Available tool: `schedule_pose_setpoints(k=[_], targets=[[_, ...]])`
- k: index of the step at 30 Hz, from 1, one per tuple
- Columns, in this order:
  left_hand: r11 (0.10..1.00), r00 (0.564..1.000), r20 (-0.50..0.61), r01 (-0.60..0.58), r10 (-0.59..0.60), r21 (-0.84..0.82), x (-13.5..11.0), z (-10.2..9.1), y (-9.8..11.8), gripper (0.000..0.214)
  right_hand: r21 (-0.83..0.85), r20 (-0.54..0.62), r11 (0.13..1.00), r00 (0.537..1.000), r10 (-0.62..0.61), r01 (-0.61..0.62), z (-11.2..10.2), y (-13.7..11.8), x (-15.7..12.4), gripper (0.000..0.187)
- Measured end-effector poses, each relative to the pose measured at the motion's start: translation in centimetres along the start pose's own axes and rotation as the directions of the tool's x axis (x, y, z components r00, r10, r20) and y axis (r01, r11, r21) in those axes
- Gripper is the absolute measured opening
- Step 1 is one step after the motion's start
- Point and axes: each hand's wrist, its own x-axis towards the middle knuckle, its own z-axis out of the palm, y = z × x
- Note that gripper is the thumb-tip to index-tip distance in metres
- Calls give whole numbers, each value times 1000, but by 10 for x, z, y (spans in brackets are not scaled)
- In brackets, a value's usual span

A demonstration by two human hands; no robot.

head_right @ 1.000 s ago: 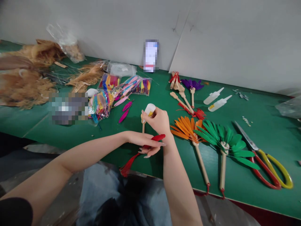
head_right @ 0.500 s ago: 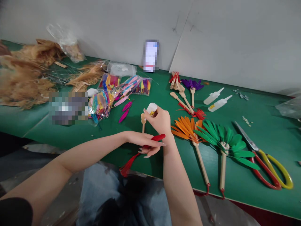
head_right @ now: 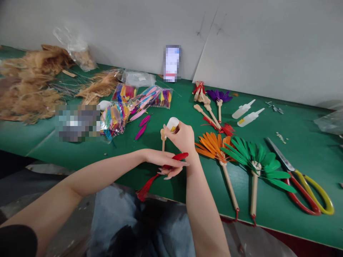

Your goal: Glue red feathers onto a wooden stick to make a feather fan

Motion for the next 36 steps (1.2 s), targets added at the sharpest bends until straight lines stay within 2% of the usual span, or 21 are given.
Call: schedule_pose_setpoints(k=[3,10,14,17,21,32,36], targets=[[1000,1000,6,-4,4,4,0,0,0,55,14,23,1000,1000,-11,10,0,-1,0,37],[1000,1000,7,-3,3,-6,0,-1,-2,55,9,-88,999,995,42,-41,-3,1,2,36],[1000,1000,11,-7,7,2,0,-1,-2,56,84,-13,996,1000,19,-18,-4,0,1,35],[1000,1000,11,-1,1,14,0,-1,-1,55,65,58,997,997,-51,47,-3,-3,0,35],[1000,1000,9,9,-9,20,1,-1,1,54,40,82,996,993,-80,77,-4,-5,-1,35],[1000,1000,8,10,-10,8,0,-1,0,55,-97,27,987,991,-128,130,-7,-3,-2,37],[1000,1000,16,2,-2,-5,0,-1,-1,55,-99,-48,989,993,-111,106,-7,-1,-2,37]])
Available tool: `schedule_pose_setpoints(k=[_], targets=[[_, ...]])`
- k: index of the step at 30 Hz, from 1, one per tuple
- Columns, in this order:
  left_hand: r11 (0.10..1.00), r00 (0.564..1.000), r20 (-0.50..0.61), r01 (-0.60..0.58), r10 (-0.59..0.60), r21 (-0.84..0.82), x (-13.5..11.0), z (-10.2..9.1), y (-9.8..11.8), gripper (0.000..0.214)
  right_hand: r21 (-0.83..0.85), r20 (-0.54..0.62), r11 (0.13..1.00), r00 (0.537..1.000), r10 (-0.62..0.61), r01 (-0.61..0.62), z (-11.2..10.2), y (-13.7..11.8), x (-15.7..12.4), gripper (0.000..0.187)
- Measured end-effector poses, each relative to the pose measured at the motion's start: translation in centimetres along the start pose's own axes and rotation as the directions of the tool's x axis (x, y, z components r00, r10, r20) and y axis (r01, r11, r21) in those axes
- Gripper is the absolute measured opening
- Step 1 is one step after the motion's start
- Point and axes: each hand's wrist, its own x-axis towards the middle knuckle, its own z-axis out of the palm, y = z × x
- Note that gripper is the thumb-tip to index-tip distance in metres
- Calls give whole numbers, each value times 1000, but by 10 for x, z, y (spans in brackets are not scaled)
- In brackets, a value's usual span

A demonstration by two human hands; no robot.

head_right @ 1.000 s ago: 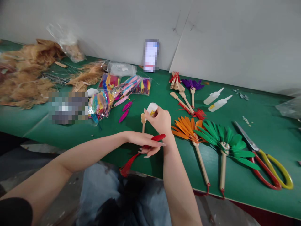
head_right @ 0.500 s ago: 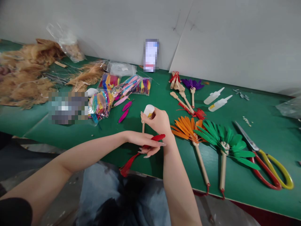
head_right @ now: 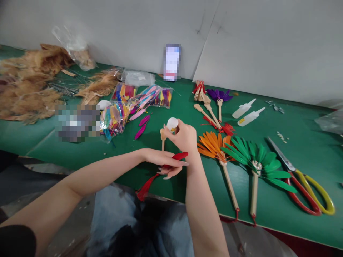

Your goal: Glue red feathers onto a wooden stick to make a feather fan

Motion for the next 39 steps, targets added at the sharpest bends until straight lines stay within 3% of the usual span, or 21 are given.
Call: schedule_pose_setpoints(k=[4,12,17,23,27,32,36,39], targets=[[1000,1000,-4,4,-4,-3,0,0,1,54,131,6,989,998,66,-66,0,0,0,36],[1000,1000,-3,3,-3,13,1,0,0,55,196,110,980,994,14,-36,4,-3,0,32],[1000,1000,-3,8,-8,19,1,0,0,55,155,138,987,990,22,-43,2,-1,0,33],[1000,1000,2,2,-2,-3,1,0,1,54,70,21,996,998,51,-52,1,-3,0,35],[1000,1000,-10,7,-7,13,1,0,0,55,117,93,993,995,22,-33,3,-5,-1,36],[1000,1000,-5,5,-5,4,0,0,0,55,63,34,998,999,30,-32,3,-5,-1,36],[1000,1000,-10,20,-20,-2,1,0,1,55,102,128,995,992,10,-23,1,-6,0,35],[1000,1000,-11,16,-16,-11,1,0,0,54,43,87,999,996,26,-30,-1,-5,0,37]])
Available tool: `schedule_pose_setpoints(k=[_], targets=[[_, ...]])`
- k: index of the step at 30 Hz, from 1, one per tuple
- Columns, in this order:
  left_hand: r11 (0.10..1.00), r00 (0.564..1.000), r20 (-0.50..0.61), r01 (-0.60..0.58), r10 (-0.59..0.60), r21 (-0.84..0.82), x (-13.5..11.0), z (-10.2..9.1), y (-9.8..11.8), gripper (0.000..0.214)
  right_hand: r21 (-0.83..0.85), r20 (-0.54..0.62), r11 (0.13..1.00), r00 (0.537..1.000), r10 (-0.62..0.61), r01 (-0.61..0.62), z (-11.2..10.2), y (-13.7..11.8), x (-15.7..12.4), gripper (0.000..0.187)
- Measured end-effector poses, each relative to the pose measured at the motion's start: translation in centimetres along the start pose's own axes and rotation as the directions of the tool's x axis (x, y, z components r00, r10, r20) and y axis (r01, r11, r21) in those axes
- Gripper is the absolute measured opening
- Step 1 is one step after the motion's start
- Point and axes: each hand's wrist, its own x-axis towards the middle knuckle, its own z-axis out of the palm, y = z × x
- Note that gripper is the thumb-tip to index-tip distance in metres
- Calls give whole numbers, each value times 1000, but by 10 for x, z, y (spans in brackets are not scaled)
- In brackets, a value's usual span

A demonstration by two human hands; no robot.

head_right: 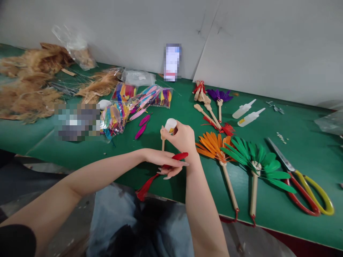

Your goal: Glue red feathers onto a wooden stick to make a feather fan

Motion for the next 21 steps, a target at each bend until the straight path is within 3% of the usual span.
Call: schedule_pose_setpoints(k=[3,9,13,16,21], targets=[[1000,1000,4,-7,7,3,0,0,0,55,8,-51,1000,999,13,-13,-1,0,0,38],[1000,1000,3,19,-19,-7,0,-1,1,56,13,45,999,999,-31,30,3,-2,-1,34],[1000,1000,11,-9,9,-1,0,-1,-1,55,-85,-63,996,998,2,-8,2,3,0,37],[1000,1000,8,-9,9,-2,0,0,-1,56,-31,-111,999,993,40,-43,0,5,0,37],[1000,1000,-1,5,-5,5,-1,0,0,55,92,9,996,1000,5,-6,1,-2,-1,34]])
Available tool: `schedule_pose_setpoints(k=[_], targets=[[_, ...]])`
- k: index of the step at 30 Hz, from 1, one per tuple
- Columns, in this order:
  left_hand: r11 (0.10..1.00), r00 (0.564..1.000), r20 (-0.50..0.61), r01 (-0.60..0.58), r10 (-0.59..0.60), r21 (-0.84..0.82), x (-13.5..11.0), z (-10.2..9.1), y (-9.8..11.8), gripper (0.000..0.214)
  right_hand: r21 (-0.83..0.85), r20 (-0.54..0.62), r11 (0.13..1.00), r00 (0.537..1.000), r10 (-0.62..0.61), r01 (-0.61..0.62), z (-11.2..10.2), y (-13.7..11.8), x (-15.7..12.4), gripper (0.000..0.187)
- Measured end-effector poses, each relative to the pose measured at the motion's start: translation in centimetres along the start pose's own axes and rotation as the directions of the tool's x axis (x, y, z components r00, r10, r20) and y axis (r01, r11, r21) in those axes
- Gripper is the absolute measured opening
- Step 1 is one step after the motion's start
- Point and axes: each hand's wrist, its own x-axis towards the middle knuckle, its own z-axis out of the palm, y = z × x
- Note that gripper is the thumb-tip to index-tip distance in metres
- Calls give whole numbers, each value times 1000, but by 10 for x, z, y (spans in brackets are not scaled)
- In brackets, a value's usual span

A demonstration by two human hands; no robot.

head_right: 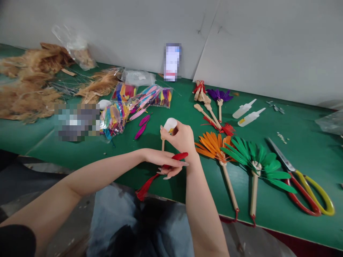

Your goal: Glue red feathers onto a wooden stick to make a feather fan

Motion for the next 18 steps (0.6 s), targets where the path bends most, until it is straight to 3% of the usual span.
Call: schedule_pose_setpoints(k=[4,8,11,14,18], targets=[[1000,1000,-1,-2,2,5,0,0,1,55,-73,71,997,997,-28,33,1,-2,0,34],[1000,1000,12,-20,21,-2,1,0,0,55,-179,-46,984,999,-16,8,-2,3,1,37],[1000,1000,6,-16,16,0,0,0,-1,56,-97,-69,995,997,15,-22,-2,5,1,37],[1000,1000,9,-19,19,8,1,0,-2,56,-17,-1,1000,1000,17,-17,-1,2,0,36],[1000,1000,10,-23,23,13,1,-1,-3,56,-94,39,996,999,6,-2,-2,2,1,35]])
